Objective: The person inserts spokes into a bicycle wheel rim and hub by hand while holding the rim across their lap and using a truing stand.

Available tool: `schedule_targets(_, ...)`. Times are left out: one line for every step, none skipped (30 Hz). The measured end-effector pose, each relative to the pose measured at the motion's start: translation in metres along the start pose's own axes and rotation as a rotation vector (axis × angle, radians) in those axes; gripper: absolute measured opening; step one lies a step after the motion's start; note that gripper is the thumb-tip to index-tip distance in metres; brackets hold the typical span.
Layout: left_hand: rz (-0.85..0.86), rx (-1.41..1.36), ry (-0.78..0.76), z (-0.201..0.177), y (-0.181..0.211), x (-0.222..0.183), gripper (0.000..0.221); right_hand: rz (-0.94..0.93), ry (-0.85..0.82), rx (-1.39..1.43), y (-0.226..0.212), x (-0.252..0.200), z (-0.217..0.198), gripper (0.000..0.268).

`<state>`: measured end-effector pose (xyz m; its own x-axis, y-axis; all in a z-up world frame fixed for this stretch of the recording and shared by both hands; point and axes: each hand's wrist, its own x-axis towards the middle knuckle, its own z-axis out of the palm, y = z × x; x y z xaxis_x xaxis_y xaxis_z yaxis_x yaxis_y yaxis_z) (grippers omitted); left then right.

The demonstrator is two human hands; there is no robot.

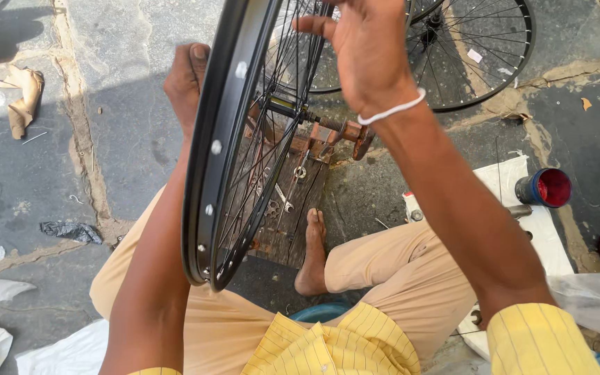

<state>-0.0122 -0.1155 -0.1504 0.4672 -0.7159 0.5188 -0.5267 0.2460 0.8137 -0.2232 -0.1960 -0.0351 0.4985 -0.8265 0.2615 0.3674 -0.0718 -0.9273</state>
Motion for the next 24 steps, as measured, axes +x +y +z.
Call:
schedule_targets(-0.045, -0.037, -0.008, 0.000, 0.001, 0.000, 0.046, -0.039, 0.025, -0.082, 0.005, -0.013, 0.010, 0.033)
schedule_targets(-0.020, -0.016, -0.001, 0.000, 0.000, 0.000, 0.047, -0.077, 0.054, -0.165, 0.013, -0.028, 0.019, 0.040)
schedule_targets(0.002, 0.013, 0.007, -0.001, -0.002, 0.000, 0.047, -0.140, 0.065, -0.278, 0.025, -0.059, 0.033, 0.044)
schedule_targets(0.025, 0.041, 0.015, -0.002, -0.005, 0.000, 0.047, -0.213, 0.025, -0.416, 0.038, -0.107, 0.056, 0.051)
schedule_targets(0.038, 0.052, 0.024, -0.002, -0.008, 0.000, 0.047, -0.304, -0.037, -0.581, 0.052, -0.152, 0.079, 0.059)
schedule_targets(0.051, 0.062, 0.033, -0.001, -0.011, 0.000, 0.047, -0.378, -0.125, -0.737, 0.068, -0.188, 0.093, 0.067)
schedule_targets(0.061, 0.069, 0.050, 0.001, -0.013, 0.000, 0.046, -0.526, -0.331, -0.945, 0.089, -0.209, 0.090, 0.057)
schedule_targets(0.043, 0.034, 0.028, 0.002, -0.016, 0.002, 0.046, -0.474, -0.468, -1.139, 0.115, -0.216, 0.077, 0.051)
schedule_targets(0.014, 0.000, 0.010, 0.001, -0.019, 0.000, 0.046, -0.412, -0.619, -1.325, 0.133, -0.229, 0.065, 0.047)
schedule_targets(-0.015, -0.034, -0.007, -0.001, -0.023, -0.003, 0.047, -0.192, -0.706, -1.412, 0.142, -0.240, 0.051, 0.044)
schedule_targets(-0.001, -0.004, -0.011, -0.003, -0.026, -0.001, 0.048, 0.036, -0.772, -1.494, 0.146, -0.241, 0.037, 0.041)
schedule_targets(0.013, 0.025, -0.014, -0.005, -0.029, 0.001, 0.050, -0.163, -0.559, -1.445, 0.142, -0.241, 0.022, 0.040)
schedule_targets(0.013, 0.054, -0.017, -0.007, -0.031, -0.003, 0.052, -0.343, -0.355, -1.379, 0.128, -0.242, 0.005, 0.040)
schedule_targets(-0.041, 0.126, -0.076, -0.009, -0.034, 0.000, 0.051, -0.435, -0.163, -1.385, 0.114, -0.233, -0.010, 0.038)
schedule_targets(-0.094, 0.205, -0.146, -0.010, -0.036, 0.012, 0.050, -0.538, 0.042, -1.386, 0.102, -0.214, -0.025, 0.036)
schedule_targets(-0.153, 0.283, -0.219, -0.011, -0.035, 0.024, 0.048, -0.581, 0.083, -1.417, 0.086, -0.196, -0.040, 0.039)
schedule_targets(-0.266, 0.343, -0.338, -0.011, -0.033, 0.038, 0.047, -0.623, 0.130, -1.450, 0.072, -0.180, -0.052, 0.041)
schedule_targets(-0.378, 0.390, -0.460, -0.010, -0.030, 0.052, 0.046, -0.620, 0.054, -1.487, 0.063, -0.165, -0.060, 0.043)
schedule_targets(-0.494, 0.435, -0.577, -0.013, -0.027, 0.058, 0.044, -0.616, -0.032, -1.514, 0.058, -0.152, -0.068, 0.044)
schedule_targets(-0.539, 0.449, -0.618, -0.011, -0.023, 0.064, 0.043, -0.612, -0.119, -1.540, 0.056, -0.142, -0.074, 0.046)
schedule_targets(-0.587, 0.463, -0.664, -0.010, -0.019, 0.071, 0.042, -0.611, -0.139, -1.488, 0.060, -0.131, -0.079, 0.043)
schedule_targets(-0.647, 0.476, -0.711, -0.007, -0.017, 0.075, 0.041, -0.610, -0.159, -1.437, 0.068, -0.122, -0.083, 0.041)
schedule_targets(-0.623, 0.475, -0.658, -0.005, -0.017, 0.071, 0.039, -0.599, -0.179, -1.383, 0.077, -0.119, -0.088, 0.039)
schedule_targets(-0.618, 0.463, -0.603, -0.004, -0.020, 0.065, 0.038, -0.522, -0.133, -1.337, 0.086, -0.120, -0.093, 0.034)
